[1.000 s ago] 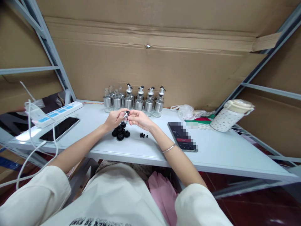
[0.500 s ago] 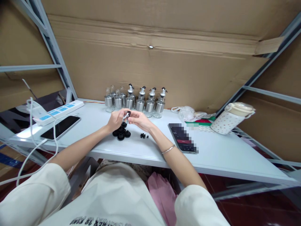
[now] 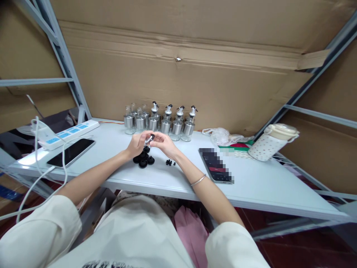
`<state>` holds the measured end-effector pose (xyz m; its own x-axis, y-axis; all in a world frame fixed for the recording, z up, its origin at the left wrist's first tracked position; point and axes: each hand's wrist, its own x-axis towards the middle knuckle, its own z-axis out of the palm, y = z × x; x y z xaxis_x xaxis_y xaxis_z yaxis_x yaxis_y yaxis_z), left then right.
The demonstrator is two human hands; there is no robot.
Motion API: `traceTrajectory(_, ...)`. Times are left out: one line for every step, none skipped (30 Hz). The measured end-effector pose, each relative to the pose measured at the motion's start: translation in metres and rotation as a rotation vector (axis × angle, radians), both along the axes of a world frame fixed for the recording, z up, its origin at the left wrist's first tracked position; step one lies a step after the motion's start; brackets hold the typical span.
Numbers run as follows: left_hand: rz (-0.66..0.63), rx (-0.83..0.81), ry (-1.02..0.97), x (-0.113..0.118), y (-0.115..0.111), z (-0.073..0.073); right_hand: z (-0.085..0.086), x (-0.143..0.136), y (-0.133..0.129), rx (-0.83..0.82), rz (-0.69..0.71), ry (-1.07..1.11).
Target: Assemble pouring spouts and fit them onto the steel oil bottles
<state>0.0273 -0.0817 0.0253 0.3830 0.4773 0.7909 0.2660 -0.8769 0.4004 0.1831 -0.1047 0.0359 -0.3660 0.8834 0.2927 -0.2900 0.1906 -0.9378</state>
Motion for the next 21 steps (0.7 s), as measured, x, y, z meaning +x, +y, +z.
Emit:
traceTrajectory(0.001,-0.002,0.0,0.0,0.0,0.0,-0.001,0.0,0.001,0.004,-0.003,0.0)
traceTrajectory(0.001,-0.003,0.002,0.0,0.0,0.0,-0.002,0.0,0.001,0.007,-0.005,-0.002)
traceTrajectory(0.0,-0.002,0.001,0.0,0.0,0.0,-0.003,0.0,0.002,0.011,-0.007,-0.004)
traceTrajectory(-0.001,0.003,-0.001,0.0,0.0,0.0,-0.004,0.0,0.002,0.017,-0.008,-0.004)
traceTrajectory(-0.003,0.008,-0.002,0.0,0.001,0.0,-0.005,0.0,0.003,0.026,-0.01,-0.003)
traceTrajectory(-0.005,0.011,-0.004,0.0,0.001,0.0,-0.005,0.0,0.003,0.035,-0.011,-0.002)
traceTrajectory(-0.009,0.009,-0.004,-0.001,0.001,0.0,-0.006,0.0,0.004,0.042,-0.013,-0.002)
traceTrajectory(-0.014,0.006,-0.003,-0.001,0.002,0.0,-0.006,0.0,0.004,0.045,-0.012,-0.001)
traceTrajectory(-0.021,-0.001,0.0,-0.002,0.002,0.001,-0.006,0.0,0.004,0.042,-0.007,-0.004)
traceTrajectory(-0.033,-0.005,0.011,-0.003,0.002,0.001,-0.006,0.0,0.004,0.032,0.0,-0.01)
traceTrajectory(-0.048,-0.004,0.031,-0.004,0.003,0.002,-0.005,0.001,0.004,0.017,0.01,-0.018)
traceTrajectory(-0.063,0.005,0.06,-0.005,0.003,0.003,-0.004,0.002,0.004,-0.003,0.021,-0.03)
traceTrajectory(-0.078,0.018,0.095,-0.006,0.003,0.004,-0.002,0.004,0.003,-0.026,0.033,-0.044)
traceTrajectory(-0.089,0.033,0.131,-0.008,0.004,0.005,0.0,0.006,0.002,-0.05,0.044,-0.059)
traceTrajectory(-0.099,0.046,0.166,-0.009,0.004,0.006,0.001,0.008,0.002,-0.073,0.054,-0.073)
traceTrajectory(-0.104,0.057,0.191,-0.01,0.005,0.007,0.003,0.01,0.001,-0.094,0.066,-0.085)
traceTrajectory(-0.107,0.065,0.209,-0.01,0.006,0.008,0.004,0.012,0.0,-0.108,0.076,-0.096)
traceTrajectory(-0.11,0.073,0.223,-0.011,0.006,0.009,0.005,0.013,0.0,-0.115,0.08,-0.103)
traceTrajectory(-0.113,0.081,0.233,-0.011,0.007,0.009,0.005,0.014,0.0,-0.114,0.077,-0.106)
traceTrajectory(-0.116,0.09,0.241,-0.011,0.007,0.009,0.005,0.015,0.001,-0.109,0.068,-0.11)
traceTrajectory(-0.12,0.096,0.249,-0.01,0.007,0.009,0.005,0.016,0.001,-0.102,0.056,-0.115)
